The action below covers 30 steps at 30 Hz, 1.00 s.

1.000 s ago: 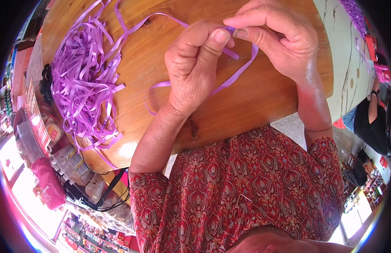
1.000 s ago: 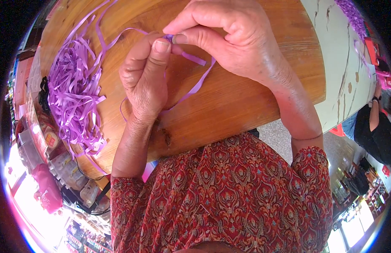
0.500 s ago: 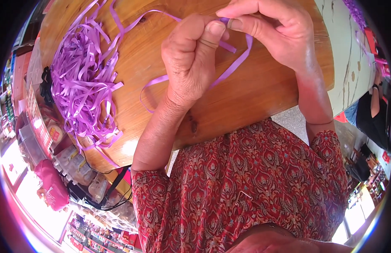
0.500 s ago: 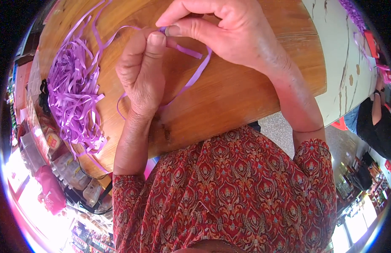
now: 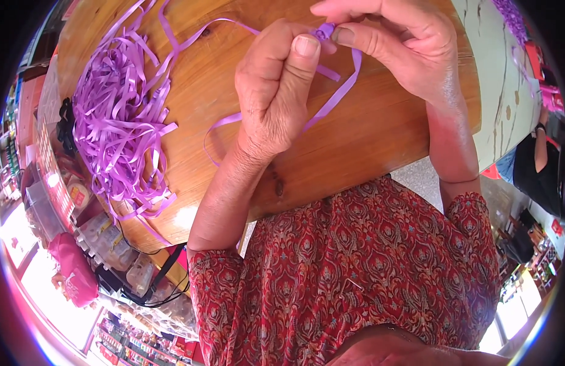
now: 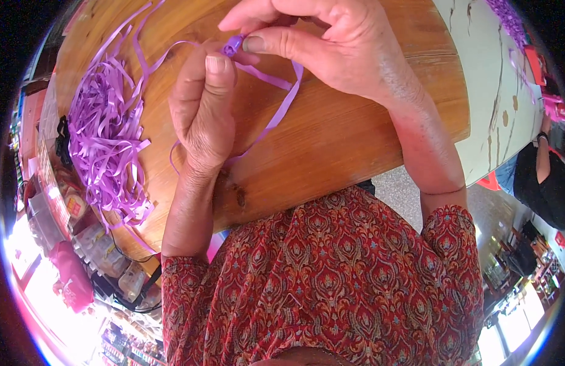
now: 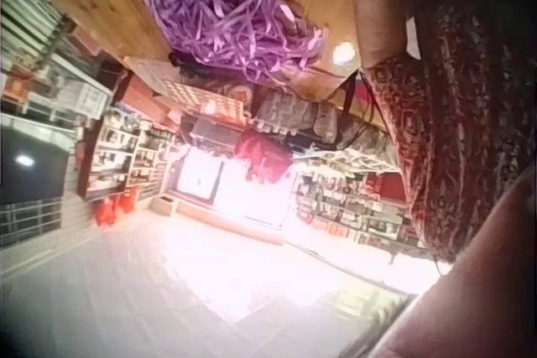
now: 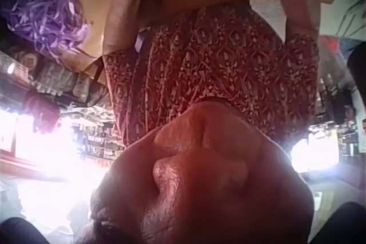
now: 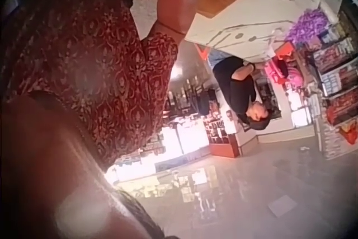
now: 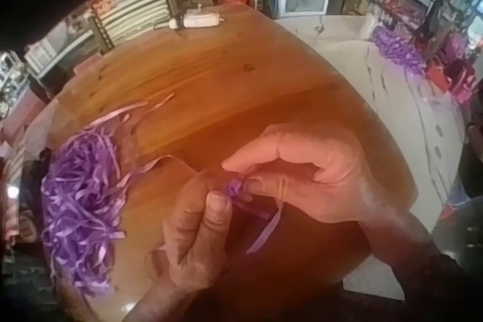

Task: The person rolls purple ribbons into small decorative shapes one by one, adding them to a pile on the table. They then pick up a long purple ribbon and tie it into a loop.

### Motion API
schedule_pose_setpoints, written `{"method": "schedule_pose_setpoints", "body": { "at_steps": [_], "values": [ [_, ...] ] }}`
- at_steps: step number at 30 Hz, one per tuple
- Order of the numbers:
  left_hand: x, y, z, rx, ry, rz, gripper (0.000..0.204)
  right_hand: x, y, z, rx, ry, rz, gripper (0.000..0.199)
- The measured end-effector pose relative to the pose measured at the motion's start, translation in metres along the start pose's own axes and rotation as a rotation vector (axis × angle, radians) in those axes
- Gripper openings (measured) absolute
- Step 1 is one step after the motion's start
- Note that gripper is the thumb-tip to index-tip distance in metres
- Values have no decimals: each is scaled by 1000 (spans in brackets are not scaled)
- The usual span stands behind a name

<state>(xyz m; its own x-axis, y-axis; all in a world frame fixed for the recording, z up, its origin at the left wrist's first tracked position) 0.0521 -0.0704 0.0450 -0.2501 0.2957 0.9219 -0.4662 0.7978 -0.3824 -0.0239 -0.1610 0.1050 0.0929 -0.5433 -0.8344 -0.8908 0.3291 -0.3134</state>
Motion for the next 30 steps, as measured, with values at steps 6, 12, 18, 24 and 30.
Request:
{"method": "schedule_pose_setpoints", "body": {
  "at_steps": [6, 12, 18, 24, 30],
  "values": [
    [-18, -2, 5, 43, 149, -51, 22, 25, -11, 7, -59, -18, -33, 15],
    [-21, 0, 4, -14, 13, -111, 19, 11, -2, 8, -10, 89, -219, 18],
    [-33, 3, -2, 16, 144, -108, 16, 6, 5, 15, -23, 103, -226, 25],
    [7, 3, -7, 87, 61, -32, 11, 9, 0, 12, -12, -116, -156, 55],
    [84, -5, -11, 92, 15, 295, 18, -3, 12, 74, -314, -757, -16, 70]
  ]
}}
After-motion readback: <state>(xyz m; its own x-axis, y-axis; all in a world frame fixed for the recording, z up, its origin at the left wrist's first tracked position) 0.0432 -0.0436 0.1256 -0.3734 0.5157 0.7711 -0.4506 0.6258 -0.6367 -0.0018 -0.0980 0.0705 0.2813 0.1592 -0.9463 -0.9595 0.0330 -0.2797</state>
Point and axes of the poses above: each hand's wrist, its own y-axis away from the middle knuckle, its own z-axis out of the palm, x = y × z, the point moved 10 cm from there along -y, towards the middle knuckle, and after that the axes turned 3 degrees about -x, right-handed, at the moved point
